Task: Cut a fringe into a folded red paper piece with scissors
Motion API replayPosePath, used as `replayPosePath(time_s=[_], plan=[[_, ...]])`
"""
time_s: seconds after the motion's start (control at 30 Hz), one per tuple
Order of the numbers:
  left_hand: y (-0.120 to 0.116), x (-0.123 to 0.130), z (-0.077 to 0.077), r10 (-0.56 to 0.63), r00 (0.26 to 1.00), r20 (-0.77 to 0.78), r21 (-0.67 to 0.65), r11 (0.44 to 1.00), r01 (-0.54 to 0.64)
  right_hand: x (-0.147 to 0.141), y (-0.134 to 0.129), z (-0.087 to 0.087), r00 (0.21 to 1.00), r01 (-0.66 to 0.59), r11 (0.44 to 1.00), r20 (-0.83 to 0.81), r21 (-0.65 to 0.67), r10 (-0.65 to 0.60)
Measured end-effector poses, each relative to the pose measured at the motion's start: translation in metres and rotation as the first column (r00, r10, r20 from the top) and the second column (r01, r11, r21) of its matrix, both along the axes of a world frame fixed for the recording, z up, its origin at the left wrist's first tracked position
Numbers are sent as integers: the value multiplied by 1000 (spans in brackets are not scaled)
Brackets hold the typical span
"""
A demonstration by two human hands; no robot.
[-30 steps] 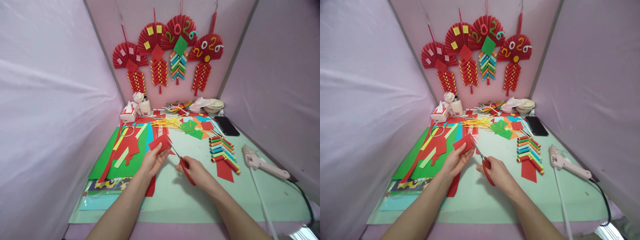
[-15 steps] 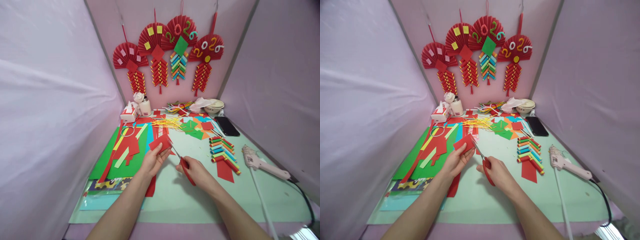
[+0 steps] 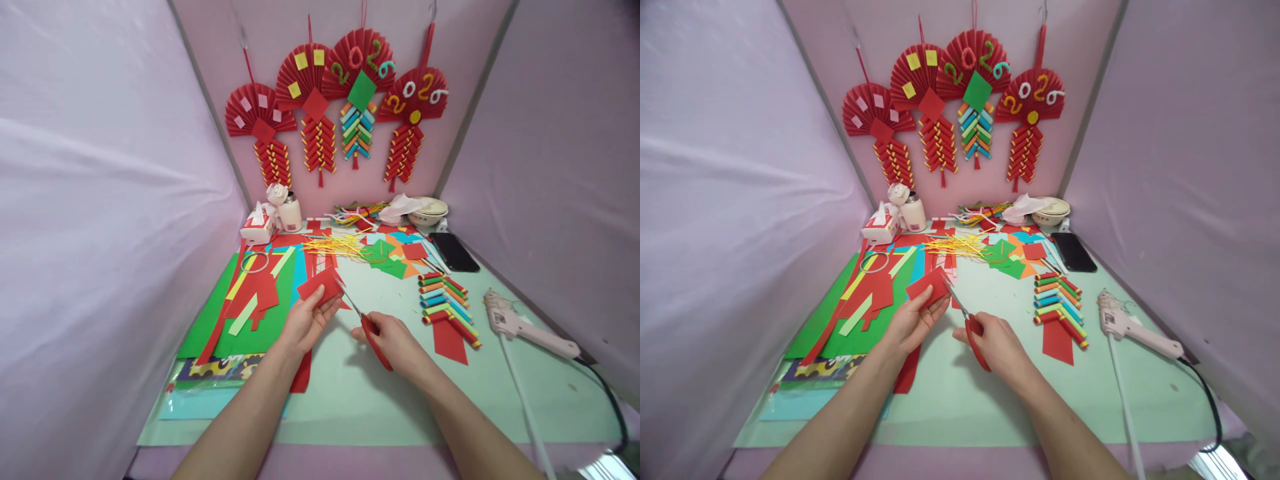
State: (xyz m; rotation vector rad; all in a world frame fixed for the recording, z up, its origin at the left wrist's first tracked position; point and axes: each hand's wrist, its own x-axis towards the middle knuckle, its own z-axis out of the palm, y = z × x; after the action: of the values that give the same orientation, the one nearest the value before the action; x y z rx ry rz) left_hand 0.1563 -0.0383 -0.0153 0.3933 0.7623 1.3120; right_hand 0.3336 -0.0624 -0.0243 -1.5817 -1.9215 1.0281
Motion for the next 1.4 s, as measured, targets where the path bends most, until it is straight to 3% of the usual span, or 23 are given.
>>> replayPosePath(time_s=[0.3,0.53,0.83,1.4], plan=[[0,0,1,-14,1000,-15,-1,1000,14,1,1,1,999,10,999,49,41,-12],[-1,1,2,-15,999,-31,-6,1000,15,1,0,2,1000,-4,1000,6,-5,4],[-5,3,1,-112,990,-90,16,993,114,0,-3,7,999,-3,1000,-49,-8,3],[-7,4,3,-140,988,-71,0,990,140,0,1,-3,999,37,999,-8,37,-37]])
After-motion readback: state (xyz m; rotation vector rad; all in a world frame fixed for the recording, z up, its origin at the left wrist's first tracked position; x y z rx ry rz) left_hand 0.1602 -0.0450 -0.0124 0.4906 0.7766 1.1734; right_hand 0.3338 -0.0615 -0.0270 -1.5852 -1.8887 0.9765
